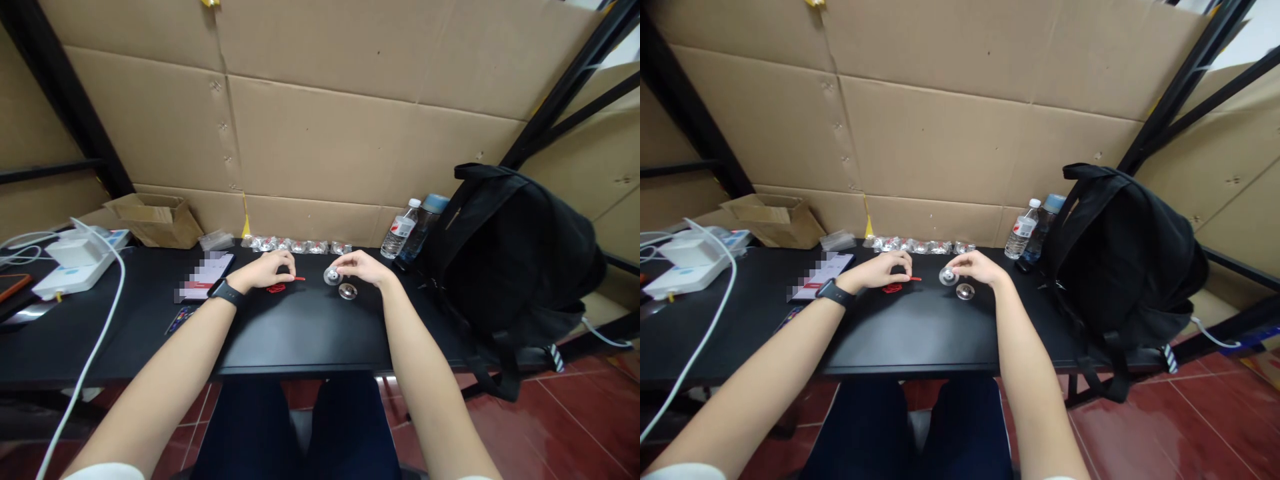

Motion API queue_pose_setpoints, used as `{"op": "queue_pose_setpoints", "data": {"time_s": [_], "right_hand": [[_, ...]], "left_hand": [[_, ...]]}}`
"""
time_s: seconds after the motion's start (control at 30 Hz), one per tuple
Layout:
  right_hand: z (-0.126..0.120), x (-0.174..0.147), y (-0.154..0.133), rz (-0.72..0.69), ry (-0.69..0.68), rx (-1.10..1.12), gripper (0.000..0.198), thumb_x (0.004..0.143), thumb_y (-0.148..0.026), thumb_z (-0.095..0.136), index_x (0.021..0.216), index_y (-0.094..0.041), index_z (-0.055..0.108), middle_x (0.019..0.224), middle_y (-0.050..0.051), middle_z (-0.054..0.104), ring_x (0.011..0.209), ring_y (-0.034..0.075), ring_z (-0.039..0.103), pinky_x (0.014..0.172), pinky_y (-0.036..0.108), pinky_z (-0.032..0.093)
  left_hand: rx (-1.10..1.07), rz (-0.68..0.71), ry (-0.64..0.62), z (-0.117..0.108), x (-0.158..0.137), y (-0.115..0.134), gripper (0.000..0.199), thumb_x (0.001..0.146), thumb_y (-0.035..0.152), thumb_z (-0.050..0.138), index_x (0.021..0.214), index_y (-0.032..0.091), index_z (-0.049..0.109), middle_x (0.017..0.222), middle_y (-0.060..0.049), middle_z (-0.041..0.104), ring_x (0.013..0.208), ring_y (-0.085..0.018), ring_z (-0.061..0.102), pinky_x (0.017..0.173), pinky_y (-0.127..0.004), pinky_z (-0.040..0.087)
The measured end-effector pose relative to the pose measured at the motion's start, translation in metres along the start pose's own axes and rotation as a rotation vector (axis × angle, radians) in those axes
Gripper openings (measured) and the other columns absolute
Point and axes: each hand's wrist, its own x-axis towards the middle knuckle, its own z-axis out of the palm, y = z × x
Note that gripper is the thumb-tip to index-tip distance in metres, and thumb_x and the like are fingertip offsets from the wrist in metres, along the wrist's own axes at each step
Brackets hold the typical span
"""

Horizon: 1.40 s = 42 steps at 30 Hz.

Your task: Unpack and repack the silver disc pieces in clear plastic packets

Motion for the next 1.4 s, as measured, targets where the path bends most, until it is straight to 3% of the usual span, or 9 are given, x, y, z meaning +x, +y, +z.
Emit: {"op": "queue_pose_setpoints", "data": {"time_s": [0.17, 0.3, 0.5, 0.57, 0.67, 0.8, 1.07, 1.27, 1.4], "right_hand": [[-0.023, -0.014, 0.014, 0.141, -0.076, -0.147, 0.044, 0.076, -0.050, 0.079, 0.105, -0.016, 0.082, 0.093, 0.008, 0.080, 0.073, 0.018, 0.067, 0.062, 0.026, 0.046], [-0.029, -0.016, 0.025, 0.231, -0.105, -0.126, 0.045, 0.069, -0.047, 0.084, 0.103, -0.016, 0.082, 0.092, 0.007, 0.080, 0.076, 0.018, 0.068, 0.069, 0.027, 0.049], [-0.029, -0.004, 0.042, 0.180, -0.033, -0.243, 0.035, 0.073, -0.038, 0.079, 0.100, -0.015, 0.079, 0.075, 0.002, 0.071, 0.070, 0.016, 0.063, 0.073, 0.029, 0.049], [-0.023, 0.004, 0.048, 0.162, 0.118, -0.396, 0.027, 0.080, -0.033, 0.072, 0.100, -0.015, 0.078, 0.085, 0.005, 0.072, 0.078, 0.018, 0.064, 0.078, 0.031, 0.050], [-0.008, 0.018, 0.054, 0.185, 0.426, -0.692, 0.031, 0.085, -0.027, 0.067, 0.114, -0.017, 0.072, 0.123, 0.014, 0.067, 0.112, 0.027, 0.060, 0.096, 0.042, 0.046], [0.006, 0.032, 0.058, 0.288, 0.400, -0.824, 0.051, 0.096, -0.037, 0.055, 0.146, -0.026, 0.050, 0.158, 0.014, 0.044, 0.139, 0.038, 0.040, 0.105, 0.061, 0.036], [-0.001, 0.030, 0.051, 0.417, 0.459, -0.914, 0.063, 0.093, -0.040, 0.058, 0.153, -0.029, 0.042, 0.142, 0.018, 0.057, 0.129, 0.042, 0.047, 0.102, 0.066, 0.034], [0.002, 0.026, 0.052, 0.417, 0.531, -0.961, 0.041, 0.093, -0.044, 0.061, 0.133, -0.034, 0.066, 0.133, 0.017, 0.056, 0.127, 0.041, 0.046, 0.099, 0.061, 0.038], [0.002, 0.024, 0.050, 0.456, 0.551, -0.970, 0.037, 0.095, -0.027, 0.054, 0.129, -0.029, 0.068, 0.138, 0.017, 0.059, 0.128, 0.040, 0.047, 0.100, 0.061, 0.036]], "left_hand": [[-0.024, -0.076, -0.163, -0.016, -0.014, -0.011, 0.024, 0.089, 0.038, 0.063, 0.083, 0.019, 0.076, 0.107, -0.008, 0.069, 0.097, -0.019, 0.065, 0.095, -0.029, 0.047], [-0.049, -0.148, -0.208, -0.019, -0.018, -0.014, 0.020, 0.084, 0.035, 0.063, 0.077, 0.019, 0.073, 0.100, -0.005, 0.071, 0.089, -0.018, 0.066, 0.092, -0.027, 0.048], [-0.071, -0.249, -0.247, -0.016, -0.020, -0.025, 0.017, 0.080, 0.032, 0.062, 0.083, 0.020, 0.073, 0.096, -0.004, 0.073, 0.086, -0.018, 0.067, 0.088, -0.026, 0.050], [-0.079, -0.252, -0.252, -0.016, -0.020, -0.026, 0.017, 0.079, 0.032, 0.062, 0.083, 0.020, 0.073, 0.096, -0.004, 0.074, 0.086, -0.018, 0.068, 0.088, -0.026, 0.050], [-0.080, -0.255, -0.251, -0.016, -0.020, -0.026, 0.018, 0.079, 0.032, 0.062, 0.083, 0.020, 0.073, 0.096, -0.004, 0.075, 0.086, -0.019, 0.068, 0.087, -0.026, 0.050], [-0.080, -0.257, -0.249, -0.017, -0.019, -0.022, 0.017, 0.080, 0.030, 0.061, 0.085, 0.020, 0.073, 0.094, -0.003, 0.075, 0.086, -0.018, 0.069, 0.085, -0.025, 0.050], [-0.064, -0.283, -0.209, -0.015, -0.020, -0.022, 0.025, 0.081, 0.038, 0.065, 0.097, 0.021, 0.074, 0.105, -0.003, 0.076, 0.096, -0.019, 0.069, 0.088, -0.025, 0.049], [0.019, -0.322, -0.138, -0.010, -0.020, -0.028, 0.030, 0.082, 0.046, 0.066, 0.100, 0.023, 0.076, 0.104, -0.004, 0.076, 0.093, -0.020, 0.068, 0.086, -0.026, 0.050], [0.046, -0.332, -0.132, -0.010, -0.019, -0.027, 0.029, 0.082, 0.044, 0.065, 0.099, 0.023, 0.076, 0.103, -0.003, 0.076, 0.093, -0.020, 0.069, 0.084, -0.026, 0.049]]}}
